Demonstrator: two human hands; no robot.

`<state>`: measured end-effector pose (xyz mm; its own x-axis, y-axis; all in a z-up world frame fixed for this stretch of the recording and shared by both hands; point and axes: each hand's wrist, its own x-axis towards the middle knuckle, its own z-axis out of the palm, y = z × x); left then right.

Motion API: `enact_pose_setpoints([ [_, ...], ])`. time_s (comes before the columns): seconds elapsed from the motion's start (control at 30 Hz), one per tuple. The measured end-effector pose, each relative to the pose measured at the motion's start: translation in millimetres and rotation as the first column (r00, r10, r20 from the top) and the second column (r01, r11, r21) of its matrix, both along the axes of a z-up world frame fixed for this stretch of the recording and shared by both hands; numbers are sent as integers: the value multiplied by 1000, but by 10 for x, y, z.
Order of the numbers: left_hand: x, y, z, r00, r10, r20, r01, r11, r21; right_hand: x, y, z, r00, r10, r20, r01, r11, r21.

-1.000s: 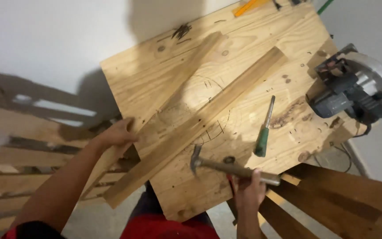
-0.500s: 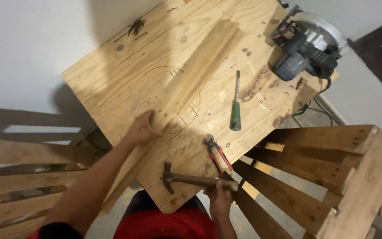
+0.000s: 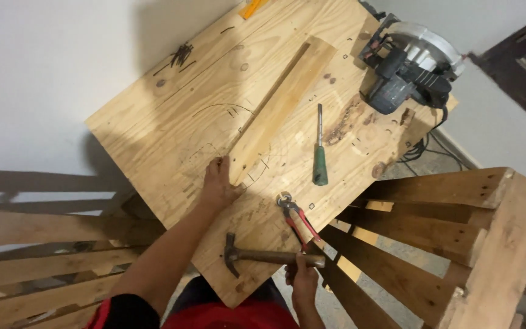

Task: Manipulating wooden planks and using hand tools like a hammer and pliers to work on pallet structures.

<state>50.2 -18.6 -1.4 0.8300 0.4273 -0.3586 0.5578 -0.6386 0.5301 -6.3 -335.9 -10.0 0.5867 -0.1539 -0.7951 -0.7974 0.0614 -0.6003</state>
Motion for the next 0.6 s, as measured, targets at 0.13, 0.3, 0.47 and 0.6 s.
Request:
enact_pose_setpoints([
  [0.13,-70,-16,-479,992,-110,60,90,959,271,-14,-72,83,979,199,-41,-202,968,-150],
  [0.3,9,67,-595,988,-69,141,24,955,297,-180,-184,191,778,617,-119,-625,780,-35],
  [0.47,-389,2,-133,995,25,97,-30,998,48,-174,18,443,720,689,80,-692,721,28],
  [0.6,-1179,37,222,956,189,223,-53,863,-503,18,437,614,738,609,291,-630,776,-27],
])
